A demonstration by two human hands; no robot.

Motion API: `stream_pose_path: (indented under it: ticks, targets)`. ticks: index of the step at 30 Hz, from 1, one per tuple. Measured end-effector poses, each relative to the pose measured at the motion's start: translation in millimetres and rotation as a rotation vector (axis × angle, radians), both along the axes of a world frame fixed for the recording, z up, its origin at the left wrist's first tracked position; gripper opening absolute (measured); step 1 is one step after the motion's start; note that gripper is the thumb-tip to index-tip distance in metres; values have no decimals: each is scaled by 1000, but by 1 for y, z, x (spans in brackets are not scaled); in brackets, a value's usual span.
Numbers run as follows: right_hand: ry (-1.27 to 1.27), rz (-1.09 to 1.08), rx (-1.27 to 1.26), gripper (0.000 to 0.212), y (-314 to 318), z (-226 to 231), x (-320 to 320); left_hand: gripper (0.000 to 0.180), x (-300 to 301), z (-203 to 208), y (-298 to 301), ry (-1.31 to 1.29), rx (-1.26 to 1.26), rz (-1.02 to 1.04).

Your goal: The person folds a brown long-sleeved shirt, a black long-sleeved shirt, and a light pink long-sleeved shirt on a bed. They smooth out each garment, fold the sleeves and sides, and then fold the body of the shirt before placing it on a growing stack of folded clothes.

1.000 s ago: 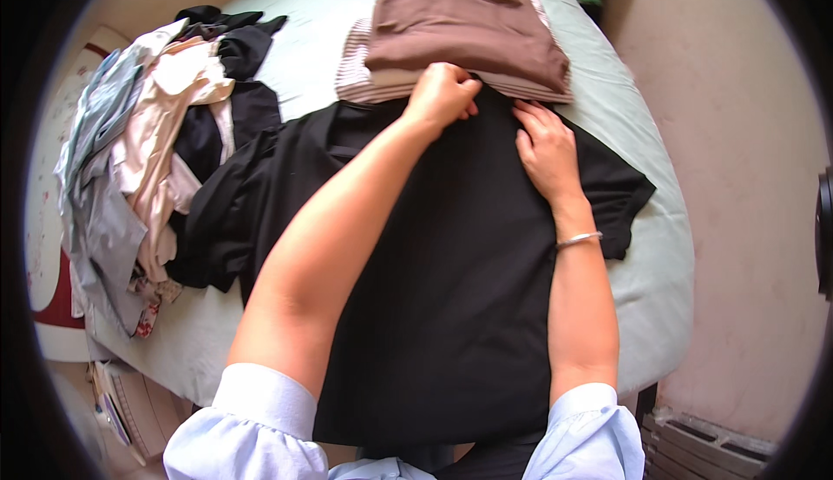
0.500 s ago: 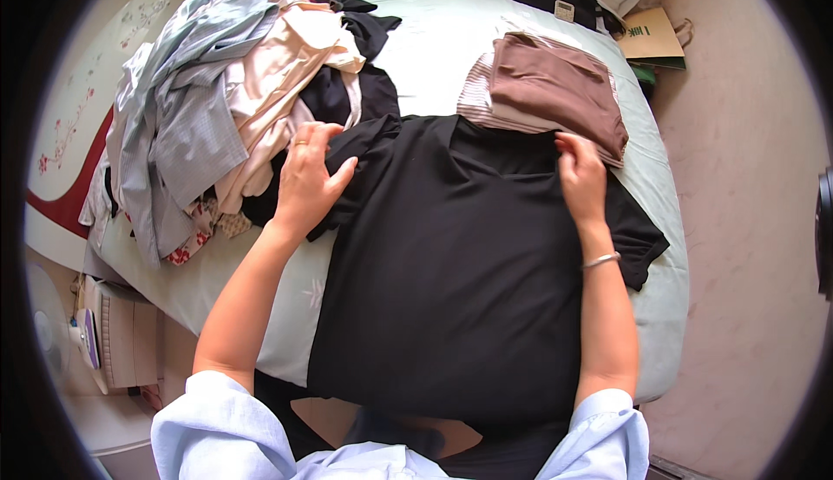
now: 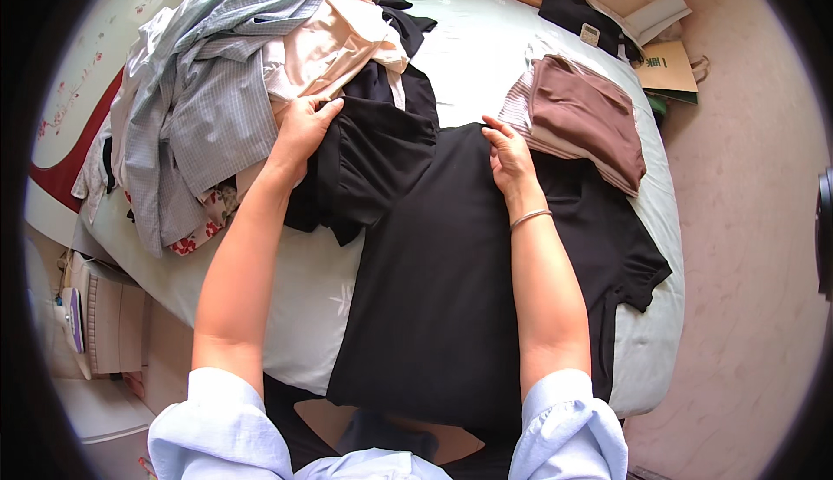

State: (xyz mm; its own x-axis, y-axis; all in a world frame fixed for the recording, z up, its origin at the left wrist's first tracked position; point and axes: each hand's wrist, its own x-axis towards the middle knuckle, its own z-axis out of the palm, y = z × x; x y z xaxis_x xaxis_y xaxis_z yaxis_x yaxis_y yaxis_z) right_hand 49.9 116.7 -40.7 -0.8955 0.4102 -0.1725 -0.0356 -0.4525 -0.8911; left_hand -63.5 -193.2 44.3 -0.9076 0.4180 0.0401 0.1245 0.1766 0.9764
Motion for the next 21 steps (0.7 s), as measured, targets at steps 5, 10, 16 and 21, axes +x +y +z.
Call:
stream_pose_path:
  ticks: [5, 10, 16, 21]
  targets:
    - [155, -277, -43, 38, -2, -6, -2, 24, -5, -6, -1, 20, -95, 63]
    - [-10, -224, 403, 45, -4, -20, -11, 29, -11, -29, 3, 186, -19, 144]
    - [-189, -392, 986, 44, 0, -15, -3, 29, 29, -28, 1, -142, 204, 6]
    - [88, -493, 1627, 32, -46, 27, 17, 28, 47, -25, -7, -274, 272, -4]
